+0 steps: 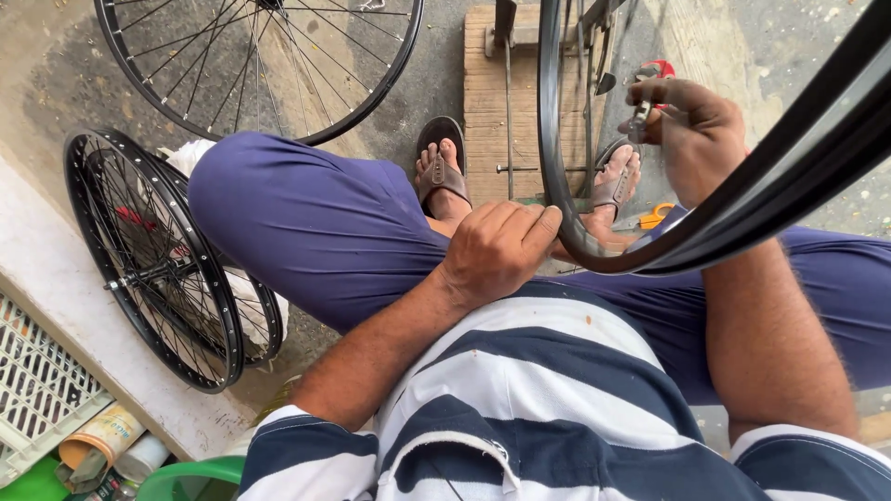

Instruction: The person sits cross-legged and uses a spoke wrench to tighten the nipples on a bicycle wheel rim. They rotate the wheel to access different spokes and continue tightening them one by one.

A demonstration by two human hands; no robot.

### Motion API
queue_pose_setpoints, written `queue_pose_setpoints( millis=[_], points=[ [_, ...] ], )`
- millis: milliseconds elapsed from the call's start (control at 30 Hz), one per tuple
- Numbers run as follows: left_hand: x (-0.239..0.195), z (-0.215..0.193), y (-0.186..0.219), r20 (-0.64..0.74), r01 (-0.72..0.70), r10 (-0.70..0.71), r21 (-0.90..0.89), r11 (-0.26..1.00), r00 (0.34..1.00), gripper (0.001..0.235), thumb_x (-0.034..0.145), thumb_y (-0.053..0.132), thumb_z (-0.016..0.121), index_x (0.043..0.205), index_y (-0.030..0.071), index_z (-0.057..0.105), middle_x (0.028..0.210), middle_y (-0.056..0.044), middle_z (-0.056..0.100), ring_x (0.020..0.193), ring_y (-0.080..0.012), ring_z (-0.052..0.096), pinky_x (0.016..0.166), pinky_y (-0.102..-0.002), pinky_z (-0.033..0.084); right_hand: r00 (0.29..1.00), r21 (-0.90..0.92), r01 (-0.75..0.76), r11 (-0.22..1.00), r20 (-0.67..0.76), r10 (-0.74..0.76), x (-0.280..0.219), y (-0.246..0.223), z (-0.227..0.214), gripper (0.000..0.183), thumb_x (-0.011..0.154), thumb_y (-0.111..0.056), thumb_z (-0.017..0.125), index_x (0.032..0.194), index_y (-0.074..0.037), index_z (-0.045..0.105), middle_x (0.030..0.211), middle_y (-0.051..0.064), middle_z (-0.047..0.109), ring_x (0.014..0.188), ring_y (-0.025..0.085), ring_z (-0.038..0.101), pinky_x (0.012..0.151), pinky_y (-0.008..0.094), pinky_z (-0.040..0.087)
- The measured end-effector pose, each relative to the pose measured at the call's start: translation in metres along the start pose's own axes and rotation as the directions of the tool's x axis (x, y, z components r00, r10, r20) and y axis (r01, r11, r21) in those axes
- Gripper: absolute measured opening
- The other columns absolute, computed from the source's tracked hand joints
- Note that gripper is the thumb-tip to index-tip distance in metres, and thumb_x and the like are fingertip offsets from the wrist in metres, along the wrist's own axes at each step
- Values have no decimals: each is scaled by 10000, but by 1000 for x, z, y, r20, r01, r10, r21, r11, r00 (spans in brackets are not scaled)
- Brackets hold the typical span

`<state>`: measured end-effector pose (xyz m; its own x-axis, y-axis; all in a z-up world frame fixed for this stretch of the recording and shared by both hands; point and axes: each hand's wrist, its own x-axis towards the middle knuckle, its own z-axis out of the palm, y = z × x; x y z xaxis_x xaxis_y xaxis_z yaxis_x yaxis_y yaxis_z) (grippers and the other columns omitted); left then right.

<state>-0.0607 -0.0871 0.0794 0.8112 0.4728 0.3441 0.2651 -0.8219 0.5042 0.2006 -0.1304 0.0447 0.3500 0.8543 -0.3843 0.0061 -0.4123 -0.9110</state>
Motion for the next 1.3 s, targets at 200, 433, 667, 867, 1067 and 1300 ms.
queue_pose_setpoints(
  millis=[200, 433, 667, 867, 1067, 1300],
  points=[
    [0, 2, 0, -3, 3, -3, -35, 999, 1000, 267, 939, 176, 737, 1104, -28, 690, 868, -89, 684, 806, -227, 700, 697, -359, 553, 959, 236, -277, 932, 7, 283, -11, -24, 2, 308, 1129, -82, 349, 1168, 12, 640, 1124, 166, 697, 960, 207, 669, 909, 352, 588],
    [-3, 11, -8, 8, -3, 3, -9, 1000, 1000, 259, 918, 98, 704, 1140, -34, 678, 947, -108, 701, 870, -231, 713, 760, -358, 579, 979, -16, -165, 986, 121, 166, -1, -2, 2, 185, 1029, -41, 573, 1210, -10, 598, 1133, 115, 698, 1018, 160, 698, 881, 295, 598],
    [-8, 3, -6, -11, -18, 17, -136, 991, 1000, 213, 998, 131, 666, 1169, 4, 674, 995, -81, 716, 918, -228, 719, 811, -369, 576, 994, -338, -43, 940, 76, 73, 2, 16, 5, 185, 1050, -85, 688, 1204, 17, 703, 907, 87, 718, 773, 151, 659, 676, 274, 541],
    [9, 8, -40, 61, 349, -385, -568, 746, 921, 535, 1025, 574, 584, 1178, 73, 693, 1109, -120, 732, 1012, -278, 754, 917, -403, 610, 951, -1, -118, 993, 288, 113, -13, 9, 22, 280, 998, -89, 694, 1263, 1, 686, 1012, 43, 738, 864, 131, 696, 776, 275, 581],
    [48, 66, -84, 218, 476, -428, -516, 712, 877, 839, 869, 648, 725, 1389, 24, 513, 1148, -170, 697, 1030, -296, 703, 845, -418, 567, 929, 118, -71, 990, 369, 22, -24, 5, 27, 287, 1026, -98, 713, 1279, 32, 674, 1091, 62, 735, 967, 138, 700, 878, 281, 593],
    [37, 87, -88, 359, 571, -448, -591, 570, 819, 742, 876, 651, 682, 1359, 93, 602, 951, -24, 784, 901, -160, 777, 802, -340, 612, 946, 68, -37, 997, 323, 13, -24, 12, 32, 229, 1039, -127, 732, 1205, 30, 716, 973, 43, 736, 839, 102, 662, 758, 242, 542]
  ],
)
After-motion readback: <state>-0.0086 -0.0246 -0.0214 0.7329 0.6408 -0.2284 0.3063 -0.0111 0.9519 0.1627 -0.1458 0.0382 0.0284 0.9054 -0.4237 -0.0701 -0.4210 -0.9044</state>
